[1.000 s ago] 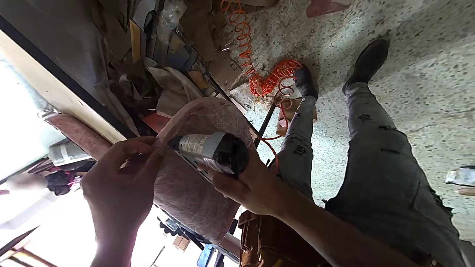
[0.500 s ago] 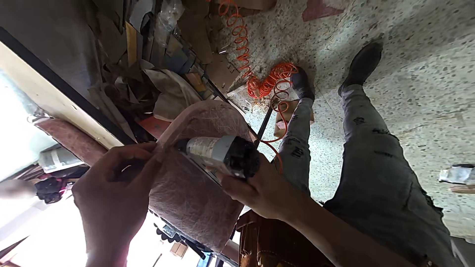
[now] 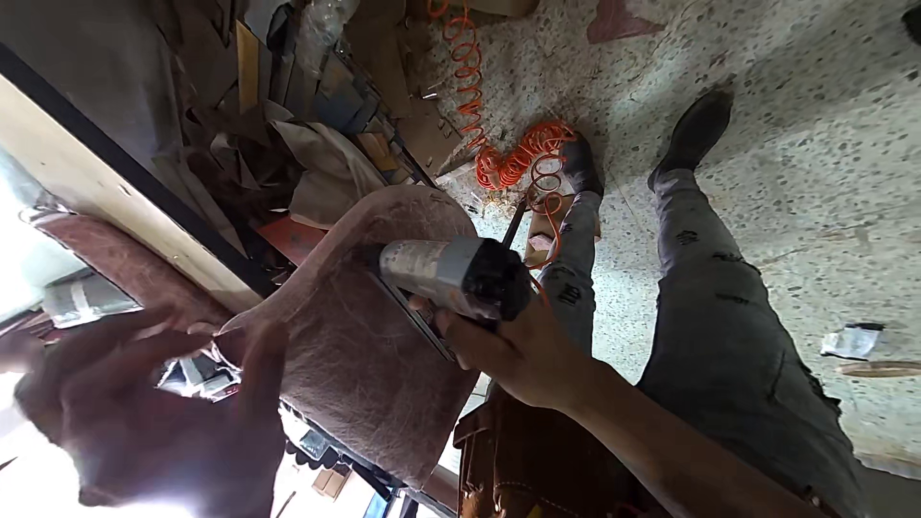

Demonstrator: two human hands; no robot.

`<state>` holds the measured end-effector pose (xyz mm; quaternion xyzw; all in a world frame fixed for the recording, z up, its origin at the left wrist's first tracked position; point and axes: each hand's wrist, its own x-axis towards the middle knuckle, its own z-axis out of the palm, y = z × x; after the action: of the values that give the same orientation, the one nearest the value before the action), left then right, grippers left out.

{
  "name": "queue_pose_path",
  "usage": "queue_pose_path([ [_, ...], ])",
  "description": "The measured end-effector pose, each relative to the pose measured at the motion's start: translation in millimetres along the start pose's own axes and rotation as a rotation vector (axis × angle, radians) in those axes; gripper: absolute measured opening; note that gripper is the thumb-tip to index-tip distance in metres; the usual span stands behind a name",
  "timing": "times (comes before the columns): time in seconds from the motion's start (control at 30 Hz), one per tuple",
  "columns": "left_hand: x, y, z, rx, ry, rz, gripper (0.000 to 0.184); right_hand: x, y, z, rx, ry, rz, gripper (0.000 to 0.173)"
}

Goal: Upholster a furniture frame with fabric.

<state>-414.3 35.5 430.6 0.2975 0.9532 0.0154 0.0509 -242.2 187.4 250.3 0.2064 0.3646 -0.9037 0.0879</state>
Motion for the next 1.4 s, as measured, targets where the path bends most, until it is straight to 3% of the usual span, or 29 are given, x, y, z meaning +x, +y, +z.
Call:
queue_pose_path([
  [0.1, -27, 6, -3, 0.219, 0.022, -0.027, 0.048, -12, 3, -9, 0.068, 0.026, 0.038, 0.021],
  [0.23, -35, 10, 11, 0.207, 0.084, -0.028, 0.026, -28, 9, -24, -0.038, 0.071, 0.113, 0.024],
  [0.47, -31, 14, -1, 0.216, 0.06, 0.002, 0.014, -53, 22, -52, -0.056, 0.117, 0.111, 0.025],
  [0.53, -27, 15, -8, 0.256, -0.012, -0.027, 0.019, -61, 27, -64, -0.061, 0.155, 0.104, 0.025],
  [0.73, -6, 39, -33, 0.488, -0.442, -0.086, 0.044, -85, 38, -92, -0.078, 0.224, 0.137, 0.025],
  [0.9, -12, 29, -27, 0.398, -0.324, -0.017, 0.043, -90, 37, -97, -0.08, 0.222, 0.143, 0.026],
  [1.07, -18, 23, -15, 0.344, -0.175, 0.07, 0.02, -92, 34, -100, -0.095, 0.222, 0.144, 0.026],
  [1.3, 0, 43, -26, 0.461, -0.419, -0.044, 0.037, -99, 34, -101, -0.083, 0.204, 0.145, 0.024],
  [1.4, 8, 45, -25, 0.472, -0.409, -0.017, 0.04, -99, 30, -96, -0.084, 0.189, 0.15, 0.025],
])
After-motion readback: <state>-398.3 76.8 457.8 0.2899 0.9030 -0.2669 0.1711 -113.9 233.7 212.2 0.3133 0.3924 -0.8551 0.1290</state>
